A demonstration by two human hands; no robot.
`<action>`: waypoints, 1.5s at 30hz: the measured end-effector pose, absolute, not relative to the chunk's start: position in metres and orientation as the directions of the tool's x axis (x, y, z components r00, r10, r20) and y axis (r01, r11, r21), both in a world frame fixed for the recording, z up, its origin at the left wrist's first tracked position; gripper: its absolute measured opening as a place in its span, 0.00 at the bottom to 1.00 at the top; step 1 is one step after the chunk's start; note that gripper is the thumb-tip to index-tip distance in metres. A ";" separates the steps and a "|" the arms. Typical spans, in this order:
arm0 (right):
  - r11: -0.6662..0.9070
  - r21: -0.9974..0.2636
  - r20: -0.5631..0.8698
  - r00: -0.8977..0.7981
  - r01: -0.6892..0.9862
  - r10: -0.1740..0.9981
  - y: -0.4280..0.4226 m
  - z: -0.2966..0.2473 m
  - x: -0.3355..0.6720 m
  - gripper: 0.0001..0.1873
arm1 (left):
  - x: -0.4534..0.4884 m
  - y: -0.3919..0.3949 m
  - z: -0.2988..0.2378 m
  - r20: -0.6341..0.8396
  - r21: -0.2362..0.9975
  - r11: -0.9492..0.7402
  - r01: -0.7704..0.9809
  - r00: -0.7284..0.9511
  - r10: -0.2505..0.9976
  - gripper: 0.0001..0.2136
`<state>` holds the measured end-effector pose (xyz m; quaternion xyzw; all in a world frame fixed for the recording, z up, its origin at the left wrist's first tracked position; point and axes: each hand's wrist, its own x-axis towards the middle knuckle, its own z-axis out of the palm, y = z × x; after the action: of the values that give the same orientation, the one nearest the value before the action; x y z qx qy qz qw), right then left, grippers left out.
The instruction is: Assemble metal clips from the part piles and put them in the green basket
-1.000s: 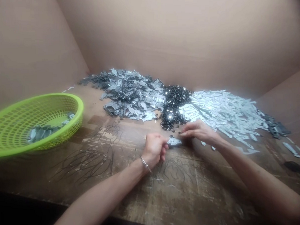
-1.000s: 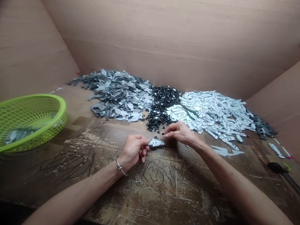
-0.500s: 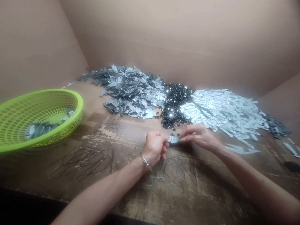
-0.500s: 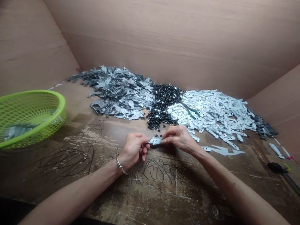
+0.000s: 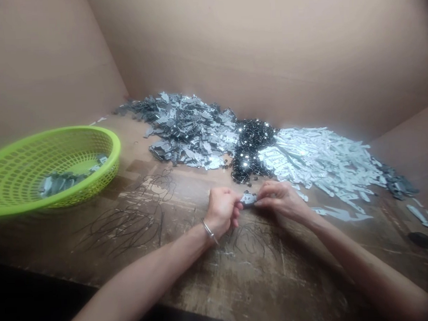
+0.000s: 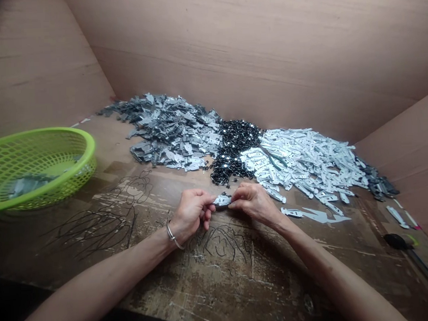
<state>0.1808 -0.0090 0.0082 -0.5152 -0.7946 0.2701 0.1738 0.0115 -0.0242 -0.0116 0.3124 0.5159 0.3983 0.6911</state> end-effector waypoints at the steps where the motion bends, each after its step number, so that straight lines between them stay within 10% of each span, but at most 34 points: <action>1: 0.330 -0.601 -0.001 -0.413 0.729 0.911 -0.009 0.008 0.181 0.06 | 0.011 -0.024 -0.012 -0.463 0.843 0.486 -0.230 0.150 0.874 0.08; 45: 0.409 -0.509 0.017 -0.467 0.758 0.884 -0.012 0.013 0.183 0.07 | 0.011 -0.025 -0.012 -0.445 0.854 0.471 -0.223 0.156 0.882 0.07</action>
<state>0.1827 -0.0123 0.0127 -0.4962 -0.8272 0.2215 0.1431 0.0114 -0.0253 -0.0115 0.3221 0.5111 0.4011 0.6886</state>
